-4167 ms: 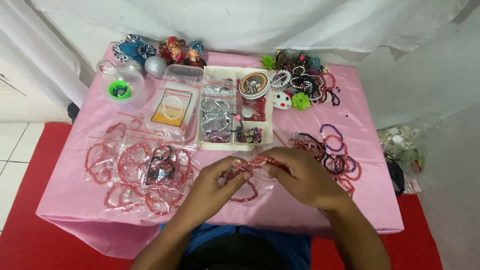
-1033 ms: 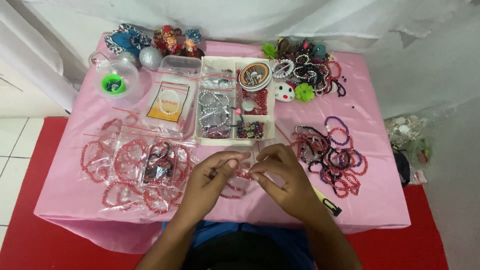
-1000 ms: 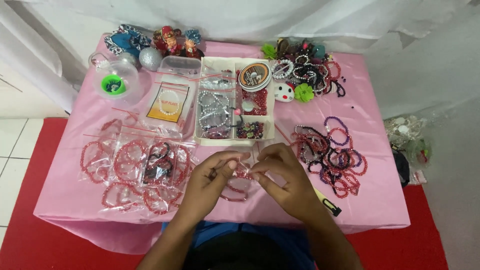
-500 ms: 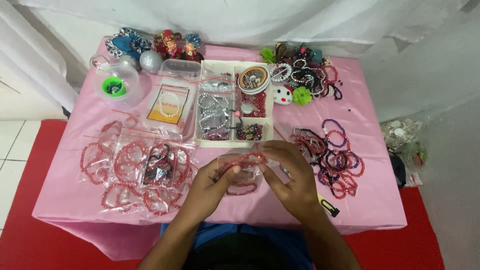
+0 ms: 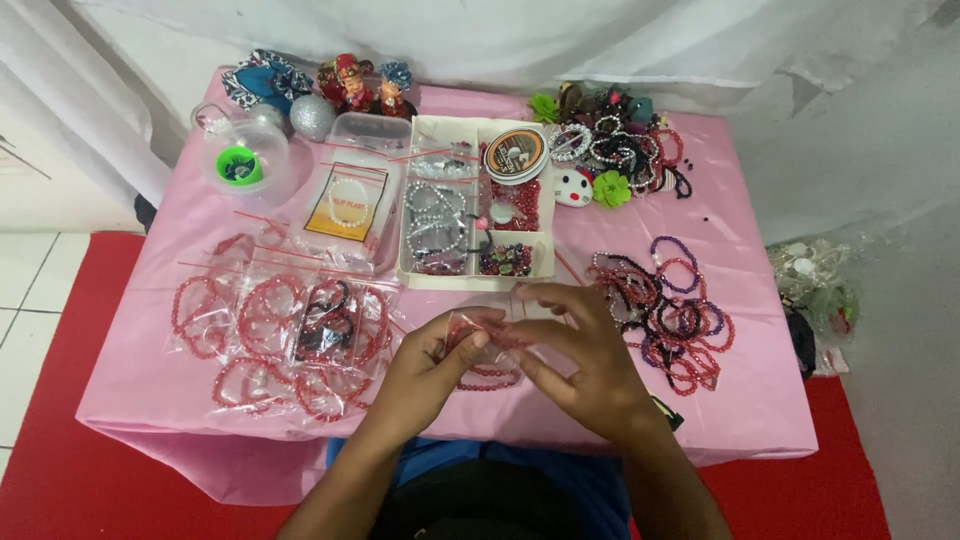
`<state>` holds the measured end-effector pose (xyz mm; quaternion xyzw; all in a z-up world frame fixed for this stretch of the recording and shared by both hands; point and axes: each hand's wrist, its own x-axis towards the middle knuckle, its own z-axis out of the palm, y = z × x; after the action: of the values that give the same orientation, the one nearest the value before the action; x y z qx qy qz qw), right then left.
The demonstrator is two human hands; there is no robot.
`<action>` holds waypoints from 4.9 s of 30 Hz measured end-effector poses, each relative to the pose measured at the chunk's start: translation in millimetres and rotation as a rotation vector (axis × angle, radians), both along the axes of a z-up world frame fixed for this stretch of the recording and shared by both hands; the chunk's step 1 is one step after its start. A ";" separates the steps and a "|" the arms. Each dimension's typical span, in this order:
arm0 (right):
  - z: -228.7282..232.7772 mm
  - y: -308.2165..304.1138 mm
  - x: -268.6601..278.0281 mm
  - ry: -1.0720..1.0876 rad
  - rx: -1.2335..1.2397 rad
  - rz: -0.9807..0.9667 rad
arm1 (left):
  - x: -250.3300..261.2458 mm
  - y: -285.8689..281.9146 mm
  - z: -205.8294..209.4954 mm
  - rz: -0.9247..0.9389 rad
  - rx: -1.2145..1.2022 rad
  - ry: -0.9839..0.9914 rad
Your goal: The person places beaded bracelets one at a time into individual small plastic zipper bags on a pink table. They handle several bracelets from a pile, ensuring each is sealed inside its own bag.
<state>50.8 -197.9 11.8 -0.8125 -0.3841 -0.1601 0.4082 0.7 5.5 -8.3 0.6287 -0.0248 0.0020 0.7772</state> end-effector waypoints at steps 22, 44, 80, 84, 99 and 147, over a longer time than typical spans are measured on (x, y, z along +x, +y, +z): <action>3.3 -5.1 -0.4 0.117 0.033 0.036 | -7.3 -4.1 22.4 -0.003 0.021 -0.055; 12.5 -26.8 7.7 -0.121 0.198 -0.039 | 3.6 2.0 10.1 -0.042 0.383 -0.003; 21.7 -14.0 -2.1 0.117 0.131 0.153 | -0.7 -8.7 14.7 -0.028 0.161 -0.058; 16.9 -16.4 -5.9 0.143 0.116 0.141 | -5.3 -10.1 21.3 -0.023 0.202 -0.067; -3.1 -6.7 -12.2 0.136 -0.108 0.060 | -4.4 -8.2 16.8 -0.118 0.155 0.024; -33.3 7.1 -64.3 0.195 -0.074 -0.077 | -30.2 -6.4 -17.5 0.139 0.782 -0.613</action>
<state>-13.5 -190.8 -21.5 -0.8529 -0.3168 -0.0816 0.4069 -29.5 -0.9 -25.8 0.8437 -0.2090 0.2290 0.4382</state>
